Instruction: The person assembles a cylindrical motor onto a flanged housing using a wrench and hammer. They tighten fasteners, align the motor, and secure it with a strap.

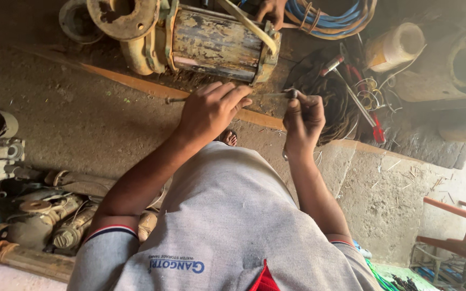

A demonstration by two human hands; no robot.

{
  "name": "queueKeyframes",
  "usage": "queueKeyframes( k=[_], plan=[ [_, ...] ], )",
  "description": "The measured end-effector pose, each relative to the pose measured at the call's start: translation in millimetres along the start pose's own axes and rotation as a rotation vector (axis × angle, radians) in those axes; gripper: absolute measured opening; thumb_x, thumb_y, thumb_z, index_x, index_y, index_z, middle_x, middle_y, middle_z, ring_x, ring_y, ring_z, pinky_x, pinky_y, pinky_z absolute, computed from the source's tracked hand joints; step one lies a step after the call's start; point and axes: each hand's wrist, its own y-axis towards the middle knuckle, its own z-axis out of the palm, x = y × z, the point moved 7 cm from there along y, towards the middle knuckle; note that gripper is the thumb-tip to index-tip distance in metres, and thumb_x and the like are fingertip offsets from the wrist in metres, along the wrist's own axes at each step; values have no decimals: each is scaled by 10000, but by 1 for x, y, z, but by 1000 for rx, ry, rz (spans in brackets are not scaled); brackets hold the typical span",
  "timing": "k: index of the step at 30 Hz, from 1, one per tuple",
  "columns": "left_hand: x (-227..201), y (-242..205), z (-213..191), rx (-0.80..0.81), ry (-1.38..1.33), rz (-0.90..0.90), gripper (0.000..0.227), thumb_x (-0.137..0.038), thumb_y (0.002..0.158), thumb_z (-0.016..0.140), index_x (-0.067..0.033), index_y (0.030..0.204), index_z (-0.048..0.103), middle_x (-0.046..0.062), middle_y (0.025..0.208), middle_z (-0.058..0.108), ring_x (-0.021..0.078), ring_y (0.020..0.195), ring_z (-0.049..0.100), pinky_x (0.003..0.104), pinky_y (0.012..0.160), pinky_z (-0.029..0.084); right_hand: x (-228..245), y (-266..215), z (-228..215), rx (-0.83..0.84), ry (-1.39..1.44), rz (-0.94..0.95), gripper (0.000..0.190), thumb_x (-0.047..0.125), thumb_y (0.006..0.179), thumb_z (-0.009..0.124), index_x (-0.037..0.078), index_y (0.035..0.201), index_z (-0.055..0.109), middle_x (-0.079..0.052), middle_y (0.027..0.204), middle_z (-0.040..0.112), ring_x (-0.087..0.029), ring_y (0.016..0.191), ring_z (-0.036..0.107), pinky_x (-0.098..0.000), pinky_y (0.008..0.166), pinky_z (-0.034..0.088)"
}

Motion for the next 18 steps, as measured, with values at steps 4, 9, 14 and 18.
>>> queueKeyframes(
  k=[4,9,14,18],
  plan=[
    [-4,1,-15,-43,131,46,464,-331,1012,721,-81,1380,589,66,1040,716,216,938,669,391,843,549,-2,3,-15,-69,33,64,64,116,1067,653,101,1051,593,-53,1016,722,-28,600,469,-199,482,340],
    [21,-18,-55,-237,171,-56,475,-468,1078,540,-106,1384,519,102,1284,643,265,1205,612,441,1055,502,3,4,-29,-78,148,123,86,157,1101,655,127,1051,590,-3,871,623,-43,596,441,-195,493,327],
    [51,-43,-47,-152,-47,-215,479,-385,1154,494,0,1438,491,169,1308,629,271,1240,600,400,1115,496,5,2,-35,-99,165,176,94,178,1099,649,134,1049,582,11,878,596,-42,627,436,-185,500,316],
    [30,-47,-26,-140,293,-40,387,-203,1155,508,20,1472,492,178,1389,606,302,1338,566,422,1204,466,8,3,-28,-82,150,180,105,171,1108,658,132,1050,580,12,861,590,-37,609,426,-184,496,314]
  ],
)
